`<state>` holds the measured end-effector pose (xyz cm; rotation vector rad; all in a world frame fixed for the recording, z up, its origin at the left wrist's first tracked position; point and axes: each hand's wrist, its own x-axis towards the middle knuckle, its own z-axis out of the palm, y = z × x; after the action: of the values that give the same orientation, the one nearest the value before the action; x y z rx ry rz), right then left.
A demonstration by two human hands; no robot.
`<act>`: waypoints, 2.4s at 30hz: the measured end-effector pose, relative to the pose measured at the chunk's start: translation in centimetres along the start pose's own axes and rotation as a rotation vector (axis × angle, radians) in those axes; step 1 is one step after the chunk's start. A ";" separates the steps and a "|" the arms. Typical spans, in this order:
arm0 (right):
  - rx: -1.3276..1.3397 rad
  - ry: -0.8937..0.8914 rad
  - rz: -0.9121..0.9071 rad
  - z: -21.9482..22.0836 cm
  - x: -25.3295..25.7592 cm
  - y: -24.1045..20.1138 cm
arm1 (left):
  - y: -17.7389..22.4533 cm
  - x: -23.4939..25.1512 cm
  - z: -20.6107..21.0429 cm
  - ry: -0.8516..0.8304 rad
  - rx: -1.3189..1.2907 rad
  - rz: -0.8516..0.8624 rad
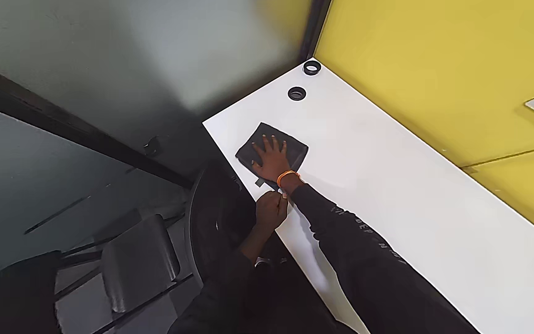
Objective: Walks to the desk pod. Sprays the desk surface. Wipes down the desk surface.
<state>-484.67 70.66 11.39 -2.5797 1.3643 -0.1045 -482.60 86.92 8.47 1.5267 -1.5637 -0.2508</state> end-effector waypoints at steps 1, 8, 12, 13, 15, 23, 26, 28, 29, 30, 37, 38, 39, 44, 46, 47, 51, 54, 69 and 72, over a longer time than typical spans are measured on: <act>-0.014 -0.028 -0.053 0.2 -0.1 -0.7 | 0.0 0.0 0.0 0.012 -0.003 0.009; 0.006 -0.112 -0.280 -0.1 -3.3 -0.9 | -1.0 -0.6 -0.1 0.052 -0.197 0.072; 0.009 -0.139 -0.252 -0.2 -6.7 -0.5 | 1.8 -1.8 -1.4 0.030 -0.833 -0.159; 0.015 -0.148 -0.247 -0.4 -7.8 -0.5 | 2.9 -1.9 -2.3 0.002 -0.936 -0.217; 0.043 -0.170 -0.249 -0.6 -10.6 -0.4 | 4.4 -1.8 -4.8 -0.047 -1.015 -0.236; 0.135 -0.190 -0.207 -0.4 -24.0 0.5 | 2.1 2.0 -8.1 0.154 -0.688 -0.308; 0.161 -0.146 -0.172 0.2 -29.2 1.0 | 0.9 1.7 -5.9 0.125 -0.597 -0.325; 0.199 -0.098 -0.158 0.6 -32.5 1.3 | 0.6 1.4 -4.2 0.071 -0.552 -0.312; 0.218 -0.092 -0.150 0.8 -34.1 1.5 | 0.4 1.2 -3.3 0.053 -0.529 -0.294; 0.242 -0.095 -0.143 0.8 -35.6 1.6 | 0.1 1.0 -2.5 0.040 -0.502 -0.278; 0.289 0.031 -0.168 1.6 -39.4 2.1 | 0.1 0.6 -0.4 0.017 -0.041 -0.123; 0.279 0.013 -0.162 1.6 -38.9 1.9 | 0.1 0.6 -0.4 -0.002 -0.001 -0.127; 0.281 -0.013 -0.159 1.4 -38.2 1.8 | 0.2 0.7 -0.5 -0.021 0.032 -0.135; 0.385 -0.062 -0.261 0.5 -32.0 2.8 | 0.2 0.8 -0.5 -0.026 0.057 -0.143; 0.455 -0.025 -0.292 0.2 -28.6 3.8 | -0.1 0.9 -0.6 -0.010 -0.018 -0.167; 0.479 -0.017 -0.288 0.1 -26.8 4.3 | -0.4 1.0 -0.6 -0.008 -0.077 -0.196; 0.564 -0.018 -0.197 -0.8 -20.4 5.4 | -0.7 1.5 -0.7 0.029 -0.195 -0.266; 0.591 -0.003 -0.172 -0.8 -19.1 5.5 | -0.7 1.5 -0.7 0.037 -0.160 -0.256; 1.862 0.286 0.033 -7.1 -33.2 5.0 | 0.0 0.9 -0.6 -0.015 -0.015 -0.171; 1.841 0.379 0.258 -9.8 -34.7 5.1 | 0.1 0.8 -0.6 -0.014 0.009 -0.172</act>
<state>-510.00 94.88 21.16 -0.8235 0.8015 -1.1582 -482.09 86.53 9.25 1.6725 -1.4474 -0.3528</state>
